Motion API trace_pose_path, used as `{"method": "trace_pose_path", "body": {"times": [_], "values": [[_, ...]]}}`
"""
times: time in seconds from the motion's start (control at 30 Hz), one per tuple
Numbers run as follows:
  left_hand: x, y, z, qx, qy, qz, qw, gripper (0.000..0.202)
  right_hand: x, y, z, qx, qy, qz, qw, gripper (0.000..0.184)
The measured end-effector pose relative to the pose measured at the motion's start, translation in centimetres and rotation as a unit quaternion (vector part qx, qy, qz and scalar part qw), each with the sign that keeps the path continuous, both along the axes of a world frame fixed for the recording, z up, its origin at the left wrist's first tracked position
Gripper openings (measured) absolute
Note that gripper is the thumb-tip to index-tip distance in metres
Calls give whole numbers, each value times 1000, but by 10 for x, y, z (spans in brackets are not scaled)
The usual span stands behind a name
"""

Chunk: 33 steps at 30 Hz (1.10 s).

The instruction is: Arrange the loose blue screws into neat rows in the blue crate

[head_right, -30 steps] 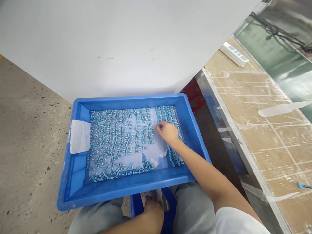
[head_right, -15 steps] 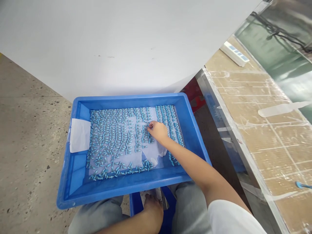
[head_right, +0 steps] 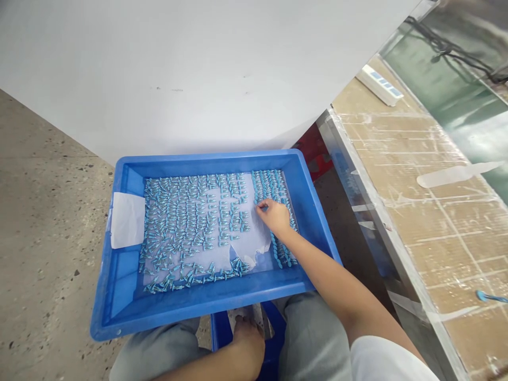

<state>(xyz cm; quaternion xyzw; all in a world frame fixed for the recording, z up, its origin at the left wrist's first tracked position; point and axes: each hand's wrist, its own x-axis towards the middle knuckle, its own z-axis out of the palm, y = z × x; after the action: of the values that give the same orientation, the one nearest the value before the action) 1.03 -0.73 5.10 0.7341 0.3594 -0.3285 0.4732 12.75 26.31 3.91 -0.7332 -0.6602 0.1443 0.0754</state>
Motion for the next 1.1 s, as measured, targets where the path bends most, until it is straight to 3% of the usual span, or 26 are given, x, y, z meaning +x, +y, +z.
{"method": "trace_pose_path", "body": {"times": [0.43,0.67,1.1], "values": [[1,-3,-4,-5,-3,21,1000,88,-4,9,0,3,-21,-16,1000,27],[3,-4,-7,-8,-3,0,1000,89,-6,20,-1,-6,-21,-21,1000,24],[6,-16,-18,62,-8,1,998,84,-4,18,2,-12,-19,-28,999,27]]}}
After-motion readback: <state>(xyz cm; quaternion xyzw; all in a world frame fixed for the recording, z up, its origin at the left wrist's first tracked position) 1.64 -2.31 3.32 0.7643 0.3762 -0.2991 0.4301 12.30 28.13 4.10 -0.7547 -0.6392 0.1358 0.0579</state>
